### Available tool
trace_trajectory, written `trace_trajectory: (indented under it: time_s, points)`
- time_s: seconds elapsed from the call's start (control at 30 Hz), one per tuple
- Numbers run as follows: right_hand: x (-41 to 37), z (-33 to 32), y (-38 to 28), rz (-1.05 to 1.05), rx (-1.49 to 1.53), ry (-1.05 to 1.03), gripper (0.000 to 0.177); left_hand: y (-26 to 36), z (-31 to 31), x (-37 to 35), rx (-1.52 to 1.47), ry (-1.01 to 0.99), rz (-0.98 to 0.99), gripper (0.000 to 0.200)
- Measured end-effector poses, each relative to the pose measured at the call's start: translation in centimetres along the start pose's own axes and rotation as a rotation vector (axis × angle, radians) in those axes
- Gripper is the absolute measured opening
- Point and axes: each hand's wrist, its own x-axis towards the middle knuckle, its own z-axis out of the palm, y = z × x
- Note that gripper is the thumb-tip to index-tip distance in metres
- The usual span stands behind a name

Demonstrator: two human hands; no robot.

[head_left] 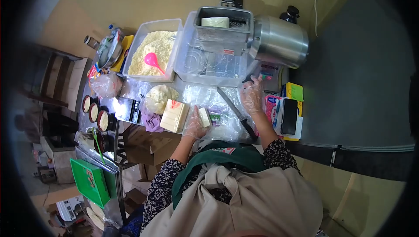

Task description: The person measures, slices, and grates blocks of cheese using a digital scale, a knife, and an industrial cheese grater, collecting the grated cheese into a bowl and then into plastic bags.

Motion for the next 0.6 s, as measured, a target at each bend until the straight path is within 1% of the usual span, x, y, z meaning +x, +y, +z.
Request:
trace_trajectory:
  time_s: [0.07,0.1,0.13,0.17,0.2,0.23,0.27,0.3,0.33,0.37,0.4,0.5,0.57,0.6]
  points:
    - [-0.2,0.7,0.5,-0.053,-0.001,0.080,0.023,-0.8,0.9,0.4,0.027,0.072,0.011,0.115]
    - [0.0,0.9,0.6,-0.057,-0.015,0.095,0.023,-0.6,0.7,0.0,0.057,0.078,-0.016,0.115]
    - [0.1,1.0,0.7,-0.077,-0.017,0.108,0.023,-1.4,1.6,0.2,0.053,0.157,0.046,0.116]
    - [0.4,0.3,0.3,-0.113,-0.087,0.109,0.023,-1.2,1.1,-0.2,-0.053,0.122,0.014,0.116]
    - [0.4,-0.3,-0.2,-0.102,-0.151,0.045,0.022,-1.4,1.3,0.0,-0.138,0.078,-0.021,0.116]
    - [0.6,-0.3,-0.4,-0.081,-0.106,0.057,0.021,-0.7,0.3,-0.5,-0.173,0.037,-0.054,0.116]
    - [1.0,-0.6,-0.6,0.054,-0.099,-0.090,0.021,-0.8,0.9,-0.6,-0.110,0.166,0.005,0.117]
    - [0.8,-0.2,-0.4,0.012,-0.118,-0.009,0.017,-0.4,0.2,-0.8,-0.103,0.086,-0.032,0.117]
    - [0.8,0.3,1.2,-0.117,-0.073,0.014,0.017,-0.4,0.4,-0.8,-0.118,0.109,-0.029,0.117]
    - [0.8,1.3,1.9,-0.177,-0.077,0.113,0.017,-0.7,0.6,-0.5,-0.131,0.100,-0.013,0.116]
    - [0.9,1.5,2.2,-0.216,-0.063,0.115,0.017,-0.7,0.4,-0.6,-0.145,0.135,-0.029,0.116]
    - [1.6,-0.7,1.5,-0.260,-0.073,0.125,0.019,-0.4,0.2,-1.0,-0.159,0.110,-0.018,0.113]
    - [3.1,-5.0,-0.5,-0.089,-0.025,-0.353,0.024,-0.5,0.4,-0.7,-0.162,0.116,-0.009,0.113]
    - [4.5,-6.6,-0.5,-0.102,-0.030,-0.347,0.024,-0.5,0.5,-0.6,-0.158,0.108,-0.003,0.114]
